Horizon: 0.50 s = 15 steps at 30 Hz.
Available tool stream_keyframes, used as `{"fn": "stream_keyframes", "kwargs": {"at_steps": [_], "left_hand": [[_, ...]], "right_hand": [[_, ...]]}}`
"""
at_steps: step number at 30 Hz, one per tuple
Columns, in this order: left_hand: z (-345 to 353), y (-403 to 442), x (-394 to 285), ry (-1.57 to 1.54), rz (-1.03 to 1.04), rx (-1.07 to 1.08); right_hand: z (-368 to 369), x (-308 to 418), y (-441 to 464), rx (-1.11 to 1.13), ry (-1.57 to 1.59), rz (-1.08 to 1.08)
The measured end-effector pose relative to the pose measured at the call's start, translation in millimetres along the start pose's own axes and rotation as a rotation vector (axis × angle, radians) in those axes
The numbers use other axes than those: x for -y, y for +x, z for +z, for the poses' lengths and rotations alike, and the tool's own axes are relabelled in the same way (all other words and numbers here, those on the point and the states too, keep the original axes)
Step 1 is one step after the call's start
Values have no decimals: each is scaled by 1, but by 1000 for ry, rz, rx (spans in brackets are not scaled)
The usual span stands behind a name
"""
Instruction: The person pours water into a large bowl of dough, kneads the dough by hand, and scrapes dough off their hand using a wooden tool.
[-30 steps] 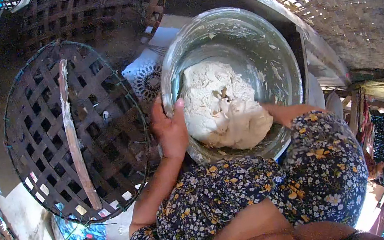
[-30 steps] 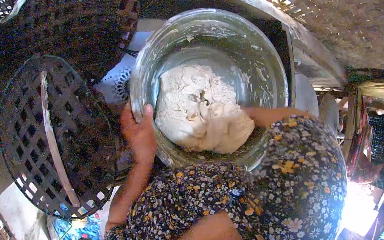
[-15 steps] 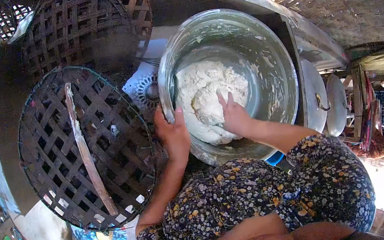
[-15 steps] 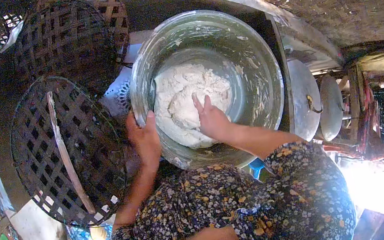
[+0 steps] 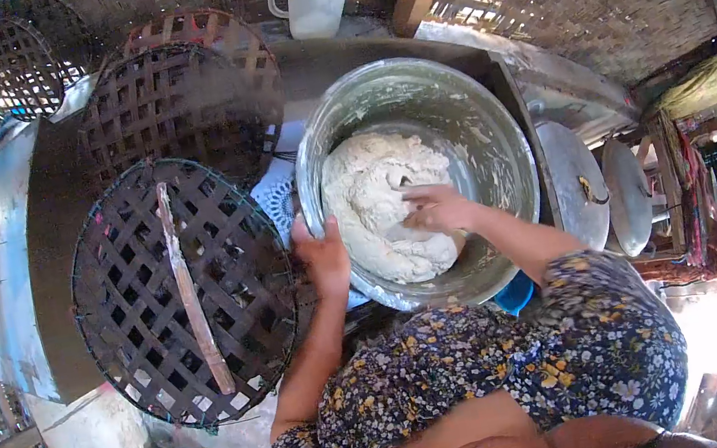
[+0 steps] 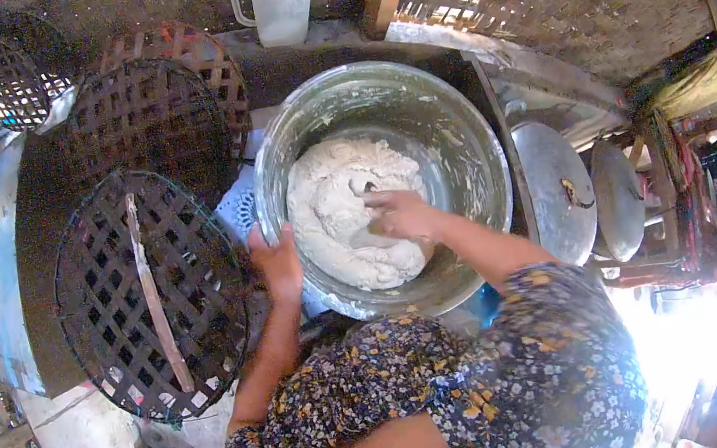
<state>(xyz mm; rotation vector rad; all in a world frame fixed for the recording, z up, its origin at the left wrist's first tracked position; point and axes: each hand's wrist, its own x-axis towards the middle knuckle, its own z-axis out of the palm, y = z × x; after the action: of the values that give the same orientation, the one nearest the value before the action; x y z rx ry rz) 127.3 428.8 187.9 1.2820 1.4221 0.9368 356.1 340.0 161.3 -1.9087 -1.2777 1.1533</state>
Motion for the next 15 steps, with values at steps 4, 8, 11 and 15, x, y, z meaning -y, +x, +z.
{"fn": "stream_keyframes", "kwargs": {"at_steps": [4, 8, 11, 15], "left_hand": [[3, 4, 19, 92, 63, -56], [-6, 0, 4, 59, 71, 3], [-7, -6, -6, 57, 56, 8], [-7, -3, 3, 39, 61, 35]], "right_hand": [[-27, -61, 2, -857, 896, 317], [-23, -49, 51, -773, 1115, 412], [-17, -111, 99, -642, 1236, 238], [-20, -68, 145, -63, 1166, 273]]}}
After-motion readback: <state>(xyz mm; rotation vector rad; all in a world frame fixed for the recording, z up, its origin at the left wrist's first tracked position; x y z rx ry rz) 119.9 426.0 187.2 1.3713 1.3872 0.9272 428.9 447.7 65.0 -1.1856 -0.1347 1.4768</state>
